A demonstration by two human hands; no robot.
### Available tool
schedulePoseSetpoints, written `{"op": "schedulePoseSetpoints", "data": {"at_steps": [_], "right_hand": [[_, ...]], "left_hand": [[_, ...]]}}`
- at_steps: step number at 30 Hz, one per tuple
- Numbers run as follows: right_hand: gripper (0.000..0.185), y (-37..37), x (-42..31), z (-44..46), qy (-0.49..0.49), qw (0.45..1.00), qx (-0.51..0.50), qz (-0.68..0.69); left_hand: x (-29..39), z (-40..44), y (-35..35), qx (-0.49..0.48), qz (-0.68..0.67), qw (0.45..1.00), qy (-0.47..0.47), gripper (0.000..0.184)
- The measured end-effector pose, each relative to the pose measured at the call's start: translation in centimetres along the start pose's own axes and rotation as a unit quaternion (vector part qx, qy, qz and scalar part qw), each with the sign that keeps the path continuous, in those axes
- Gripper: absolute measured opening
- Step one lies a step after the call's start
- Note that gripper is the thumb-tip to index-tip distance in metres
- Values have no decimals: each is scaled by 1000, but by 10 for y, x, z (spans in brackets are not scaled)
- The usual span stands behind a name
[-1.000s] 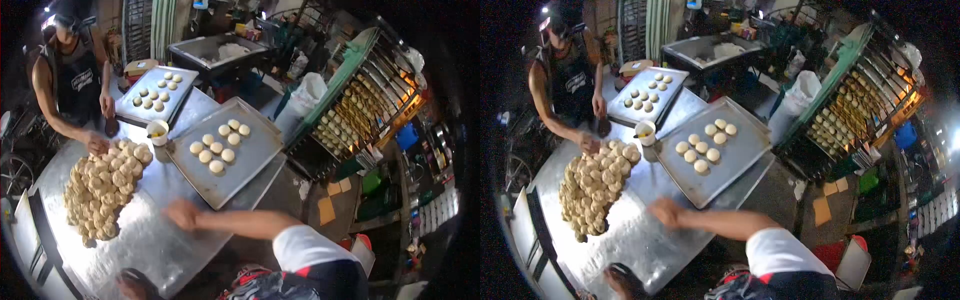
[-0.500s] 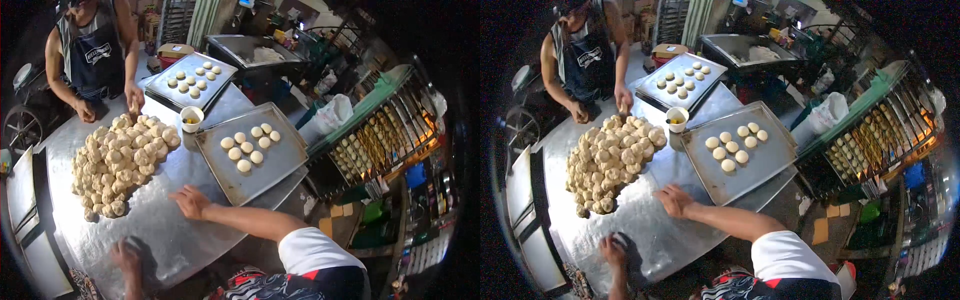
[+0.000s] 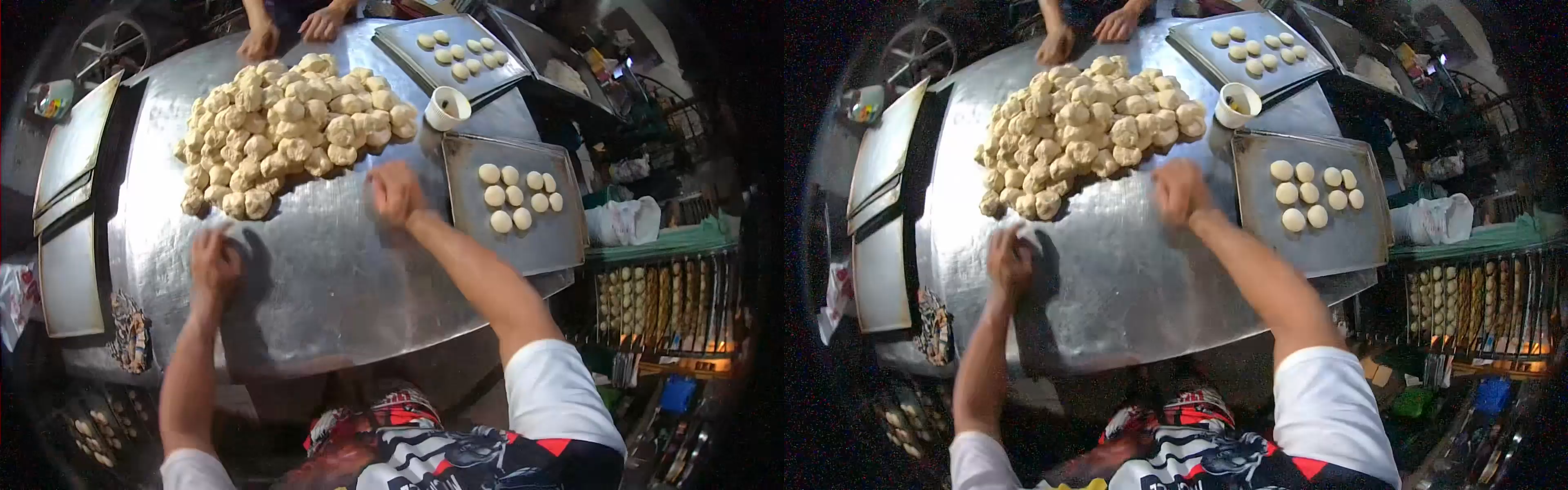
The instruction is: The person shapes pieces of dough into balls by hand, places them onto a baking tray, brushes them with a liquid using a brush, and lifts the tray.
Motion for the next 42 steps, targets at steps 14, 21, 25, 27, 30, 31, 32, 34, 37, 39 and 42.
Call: {"op": "schedulePoseSetpoints", "data": {"at_steps": [14, 21, 25, 27, 30, 31, 32, 34, 37, 39, 42], "right_hand": [[10, -4, 19, 5, -75, 996, 34, 16], [68, -78, -43, -56, -2, 995, 36, 96], [44, -81, -128, -166, 149, 775, -363, 495], [29, -72, -183, -209, 123, 667, -536, 503], [50, -34, -244, -220, -23, 612, -569, 550], [55, -22, -269, -215, -102, 611, -556, 555], [62, -15, -299, -208, -149, 582, -565, 566], [76, -9, -357, -195, -166, 476, -629, 592], [91, -15, -428, -190, -151, 301, -708, 621], [85, -25, -456, -194, -131, 209, -756, 606], [65, -8, -441, -186, -41, 227, -712, 663]], "left_hand": [[-47, -11, 14, 20, 10, 992, -125, 28], [41, -92, -79, 103, 105, 973, -179, 61], [123, -220, -120, 95, -67, 979, -166, 33], [155, -265, -114, 50, -39, 982, -177, 24], [162, -341, -2, -404, 151, 874, -223, 33], [177, -339, 19, -646, 121, 736, -161, 34], [187, -322, 30, -677, 96, 712, -157, 35], [204, -268, 51, -524, 48, 816, -238, 36], [243, -209, 62, -300, -117, 894, -311, 37], [269, -198, 55, -232, -231, 887, -325, 38], [293, -213, 22, -222, -378, 845, -306, 40]]}}
Point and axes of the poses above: each hand's wrist, its own z-axis towards the middle knuckle, its own y-axis out of the palm, x = y × z, the point moved 8 cm from there along z, towards the middle knuckle, and after that the axes turned 5 degrees about z, right-handed, at the moved point
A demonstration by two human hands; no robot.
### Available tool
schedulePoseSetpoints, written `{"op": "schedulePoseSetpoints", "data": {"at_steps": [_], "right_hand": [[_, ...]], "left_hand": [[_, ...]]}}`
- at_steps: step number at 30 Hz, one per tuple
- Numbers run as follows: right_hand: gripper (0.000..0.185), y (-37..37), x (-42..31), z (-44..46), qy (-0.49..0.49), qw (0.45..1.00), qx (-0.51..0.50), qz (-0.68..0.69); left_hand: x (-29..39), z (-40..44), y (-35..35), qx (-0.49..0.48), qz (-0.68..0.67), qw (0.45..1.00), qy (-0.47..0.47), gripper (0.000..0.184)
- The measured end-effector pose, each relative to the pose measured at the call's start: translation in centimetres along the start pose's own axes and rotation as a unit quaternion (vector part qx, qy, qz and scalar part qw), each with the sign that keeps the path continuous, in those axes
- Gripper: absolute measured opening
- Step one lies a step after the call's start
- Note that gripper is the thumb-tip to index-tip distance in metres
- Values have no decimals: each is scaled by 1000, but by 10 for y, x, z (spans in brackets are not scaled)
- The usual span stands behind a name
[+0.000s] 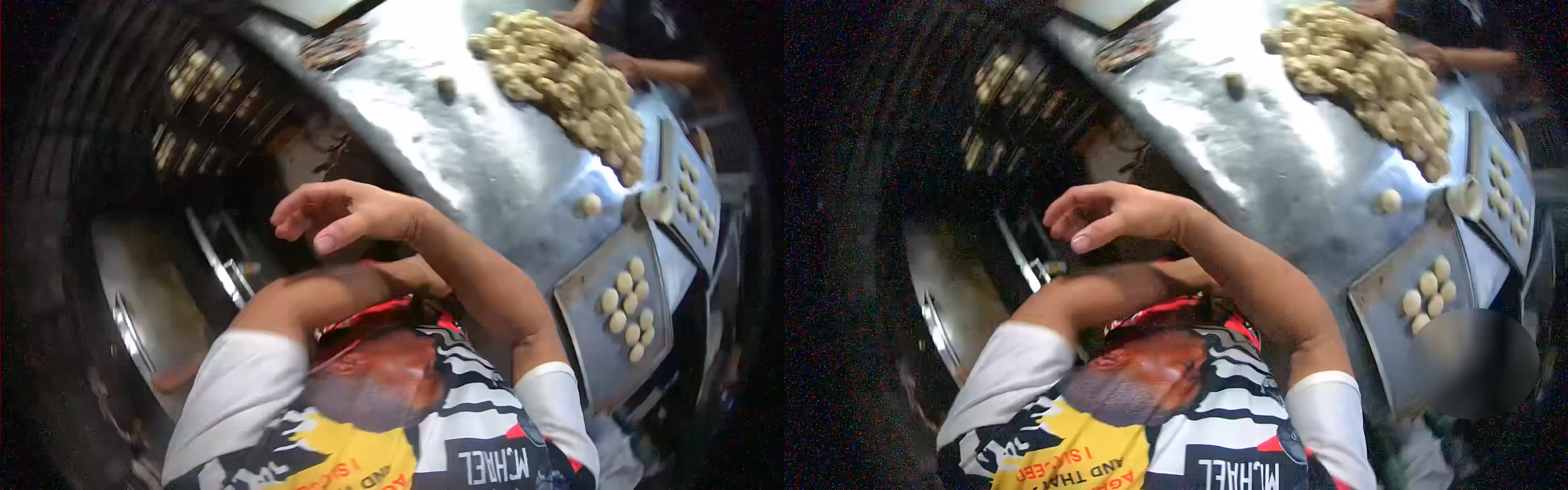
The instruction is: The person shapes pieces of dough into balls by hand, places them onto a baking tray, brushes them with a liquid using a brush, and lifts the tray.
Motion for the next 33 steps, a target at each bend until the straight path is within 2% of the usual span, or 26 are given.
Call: {"op": "schedulePoseSetpoints", "data": {"at_steps": [1, 2, 3, 4, 5, 6, 7, 9, 11, 13, 15, 17, 20, 21, 22, 23, 24, 25, 26, 27, 28, 29, 31, 33], "right_hand": [[57, -21, 1, -16, -40, 998, 50, 4], [58, -51, 2, -39, -47, 990, 131, 23], [60, -82, 2, -67, -61, 973, 217, 42], [48, -110, -5, -92, -87, 943, 305, -98], [45, -118, -13, -112, -53, 882, 371, -285], [49, -113, -22, -116, -83, 799, 346, -485], [53, -102, -6, -108, -84, 690, 300, -654], [50, -99, 47, -75, -80, 755, 311, -571], [47, -108, 74, -25, -81, 797, 294, -520], [44, -115, 93, 17, -64, 815, 304, -489], [41, -114, 104, 49, -53, 822, 317, -470], [39, -106, 114, 72, -43, 828, 324, -455], [35, -97, 108, 61, -35, 820, 353, -450], [34, -95, 104, 42, -31, 803, 359, -474], [33, -94, 95, 12, -30, 775, 366, -515], [27, -94, 92, -27, -16, 691, 289, -663], [23, -89, 60, -77, -36, 677, 387, -625], [19, -118, 56, -129, 243, 524, 439, -688], [19, -85, -8, -181, -71, 474, 564, -672], [11, -72, -43, -229, -69, 329, 623, -706], [23, -71, -69, -274, 40, 241, 682, -690], [37, -72, -80, -316, 68, 124, 706, -694], [38, -86, -98, -376, 121, 130, 714, -677], [37, -113, -98, -417, 120, 260, 716, -637]], "left_hand": [[1, -19, -3, -58, -15, 998, 7, 41], [-14, -32, 7, -213, 81, 971, 76, 46], [16, -58, -27, -232, 14, 971, 58, 53], [2, -78, -43, -271, -57, 961, -13, 53], [17, -101, -67, -271, -259, 926, -38, 76], [54, -97, -92, -272, -323, 904, 72, 91], [81, -103, -114, -262, -401, 863, 161, 105], [102, -75, -147, -256, -259, 895, 256, 120], [132, -26, -150, -295, -58, 921, 249, 121], [149, 18, -117, -380, -9, 903, 201, 115], [181, 18, -59, -475, 76, 840, 250, 109], [217, -18, -26, -568, -51, 768, 291, 96], [202, -3, -53, -522, -40, 813, 254, 75], [176, 29, -73, -450, 2, 850, 273, 60], [134, 71, -112, -290, 116, 927, 208, 47], [100, 105, -156, -78, 208, 935, 276, 30], [63, 130, -201, 97, 271, 899, 331, 21], [33, 152, -243, 163, 270, 914, 255, 21], [10, 159, -270, 263, 368, 873, 181, 28], [-2, 163, -281, 294, 417, 844, 166, 36], [-3, 163, -282, 256, 428, 858, 126, 43], [-17, 174, -280, 230, 430, 862, 136, 42], [-29, 187, -281, 226, 456, 843, 175, 38], [-29, 191, -289, 226, 362, 897, 115, 33]]}}
Point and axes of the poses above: each hand's wrist, its own z-axis towards the middle knuckle, its own y-axis out of the palm, x = y × z, the point moved 8 cm from there along z, towards the middle knuckle, and after that the axes turned 5 degrees about z, right-handed, at the moved point
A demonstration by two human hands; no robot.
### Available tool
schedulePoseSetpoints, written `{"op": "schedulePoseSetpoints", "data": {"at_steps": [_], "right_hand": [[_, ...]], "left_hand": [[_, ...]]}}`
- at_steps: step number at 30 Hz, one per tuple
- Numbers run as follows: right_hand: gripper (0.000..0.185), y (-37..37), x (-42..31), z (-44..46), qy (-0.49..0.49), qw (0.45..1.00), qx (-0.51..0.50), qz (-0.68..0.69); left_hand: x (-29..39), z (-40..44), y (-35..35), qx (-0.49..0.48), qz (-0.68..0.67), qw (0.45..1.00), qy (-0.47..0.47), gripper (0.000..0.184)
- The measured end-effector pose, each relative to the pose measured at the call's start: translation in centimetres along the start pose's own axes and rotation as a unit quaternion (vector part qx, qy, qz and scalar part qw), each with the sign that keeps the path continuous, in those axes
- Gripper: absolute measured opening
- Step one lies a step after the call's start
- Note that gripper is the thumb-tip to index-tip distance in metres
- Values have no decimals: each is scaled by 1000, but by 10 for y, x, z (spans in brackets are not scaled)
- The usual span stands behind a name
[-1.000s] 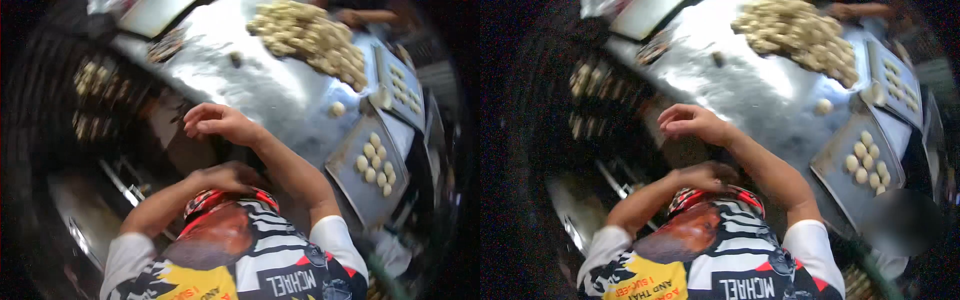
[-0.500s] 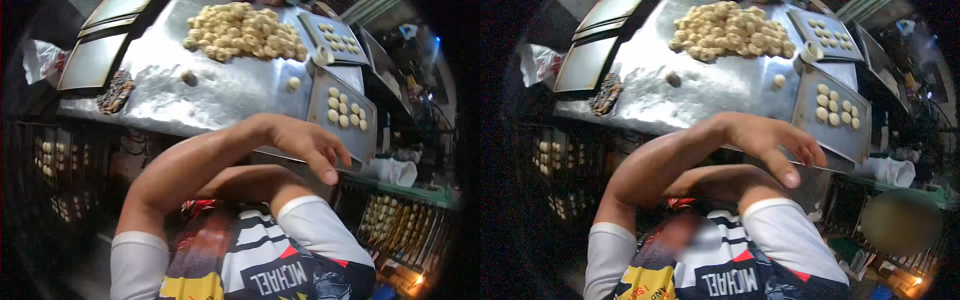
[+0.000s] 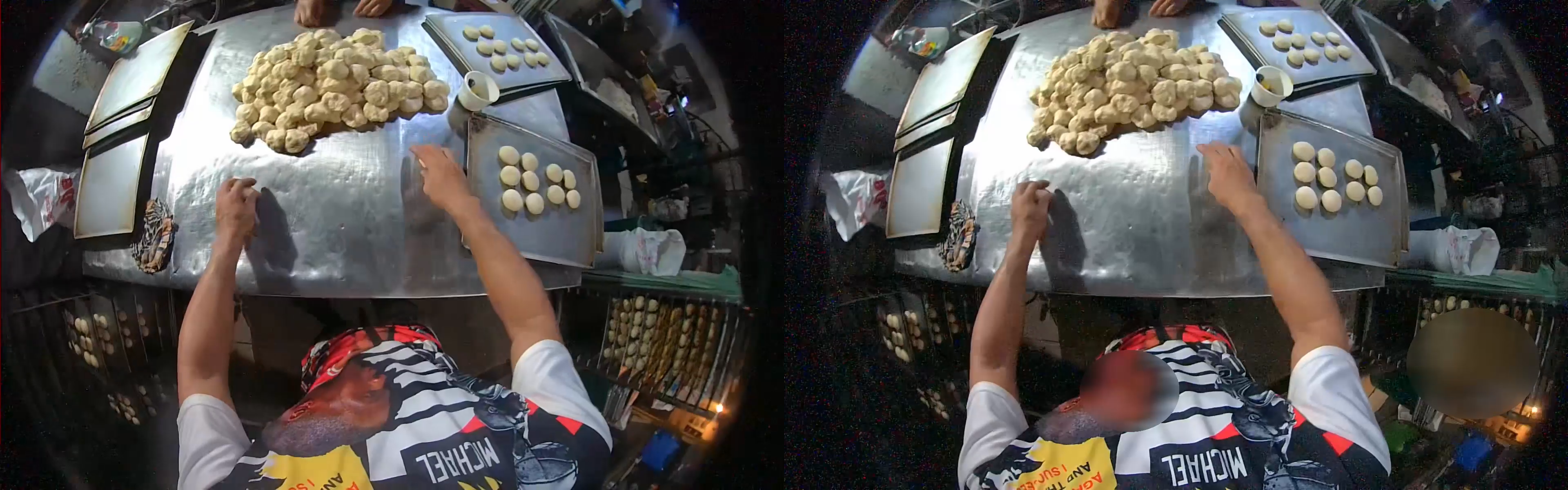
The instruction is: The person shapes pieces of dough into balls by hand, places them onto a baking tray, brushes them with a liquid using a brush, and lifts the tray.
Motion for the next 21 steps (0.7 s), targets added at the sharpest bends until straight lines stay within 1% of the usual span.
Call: {"op": "schedulePoseSetpoints", "data": {"at_steps": [1, 3, 4, 6, 8, 11, 13, 14, 15, 16, 17, 18, 19, 20, 21], "right_hand": [[37, 9, 17, -1, 5, 997, -54, 50], [36, 12, 38, 2, 0, 996, -30, 80], [35, 17, 41, 3, -13, 995, -39, 91], [34, 8, 27, 3, -35, 994, -42, 92], [35, 1, 21, 5, -54, 995, -44, 73], [34, 12, 31, 3, -64, 994, -66, 63], [31, 15, 34, 7, -57, 994, -72, 61], [28, 18, 34, 9, -47, 994, -76, 65], [26, 17, 34, 12, -32, 995, -77, 62], [26, 8, 38, 14, -12, 996, -78, 48], [27, 11, 63, 20, 144, 973, -70, 167], [31, 27, 85, 26, 290, 914, -44, 280], [31, 26, 88, 39, 277, 932, 2, 232], [31, 28, 90, 48, 257, 947, 42, 185], [31, 38, 94, 45, 210, 973, 64, 76]], "left_hand": [[-2, -3, 0, -13, -44, 998, -48, 31], [8, -15, 4, 12, -58, 998, -33, 28], [6, -32, 1, 24, -53, 998, -34, 27], [12, -37, -3, 47, -37, 998, -11, 28], [14, -26, -3, 38, 120, 992, 10, 34], [-17, 17, 11, -29, 82, 993, -79, 43], [-7, 23, 12, 51, 142, 983, -101, 44], [-1, 27, 12, 91, 166, 976, -106, 46], [-20, 30, 31, 36, 140, 983, -112, 55], [-30, 32, 38, 34, 175, 979, -100, 58], [-37, 30, 53, 28, 201, 975, -85, 62], [-40, 34, 57, -21, 191, 977, -96, 64], [-27, 33, 49, -33, 187, 977, -100, 66], [-31, 35, 54, -25, 197, 975, -101, 68], [-26, 34, 51, -20, 201, 975, -89, 68]]}}
Point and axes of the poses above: each hand's wrist, its own z-axis towards the middle knuckle, its own y-axis out of the palm, x = y × z, the point moved 8 cm from there along z, towards the middle knuckle, and after that the axes turned 5 degrees about z, right-handed, at the moved point
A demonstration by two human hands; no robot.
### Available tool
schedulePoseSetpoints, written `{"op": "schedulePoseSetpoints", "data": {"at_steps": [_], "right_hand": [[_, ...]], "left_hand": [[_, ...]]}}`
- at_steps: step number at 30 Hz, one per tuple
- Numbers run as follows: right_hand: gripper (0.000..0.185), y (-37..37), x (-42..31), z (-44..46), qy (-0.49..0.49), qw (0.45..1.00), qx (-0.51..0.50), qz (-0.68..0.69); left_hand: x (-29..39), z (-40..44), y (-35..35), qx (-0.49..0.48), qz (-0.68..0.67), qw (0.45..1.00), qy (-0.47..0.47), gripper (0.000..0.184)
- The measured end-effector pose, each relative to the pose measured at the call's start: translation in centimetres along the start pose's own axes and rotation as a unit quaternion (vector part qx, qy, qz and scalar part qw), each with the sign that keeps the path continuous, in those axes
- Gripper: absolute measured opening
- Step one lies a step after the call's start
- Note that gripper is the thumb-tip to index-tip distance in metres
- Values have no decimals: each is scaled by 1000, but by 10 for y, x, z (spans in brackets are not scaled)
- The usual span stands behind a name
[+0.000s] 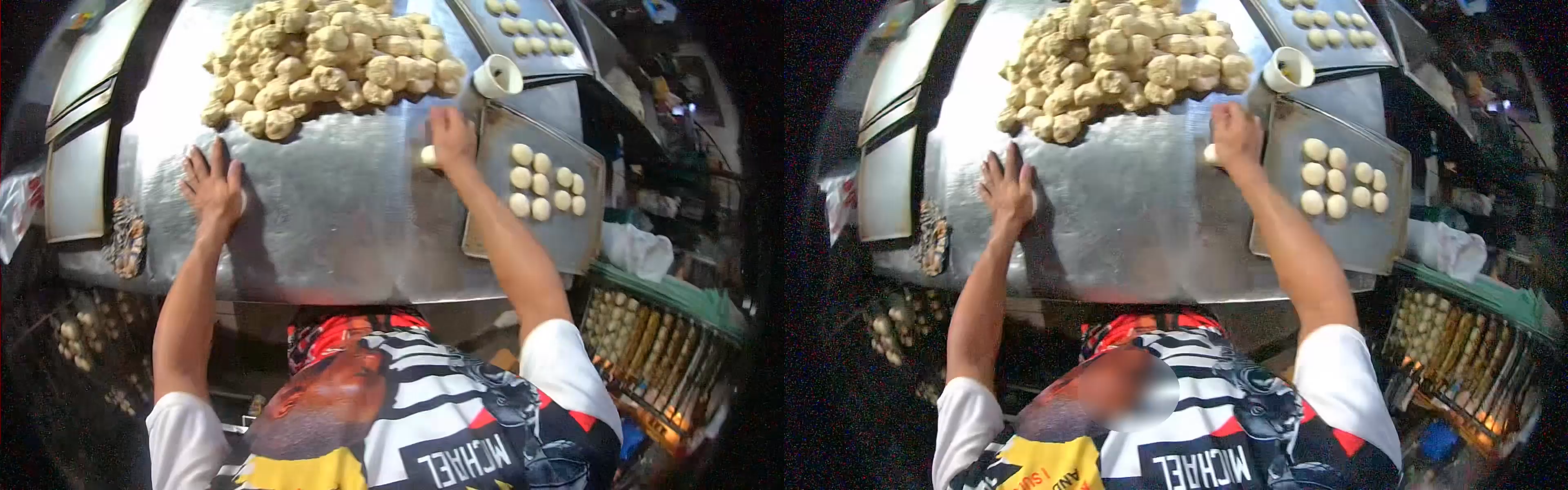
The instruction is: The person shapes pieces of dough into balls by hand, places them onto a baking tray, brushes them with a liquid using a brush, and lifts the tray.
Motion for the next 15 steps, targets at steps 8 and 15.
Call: {"op": "schedulePoseSetpoints", "data": {"at_steps": [8, 15], "right_hand": [[27, 9, -28, -2, -77, 975, -59, -199], [30, 15, -43, -4, -128, 978, 86, -140]], "left_hand": [[6, -1, -13, -44, -20, 999, 0, 69], [10, 2, -19, -5, -59, 998, -3, 65]]}}
Point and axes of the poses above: each hand's wrist, its own z-axis towards the middle knuckle, its own y-axis out of the palm, x = y × z, the point moved 8 cm from there along z, towards the middle knuckle, and after that the axes turned 5 degrees about z, right-handed, at the moved point
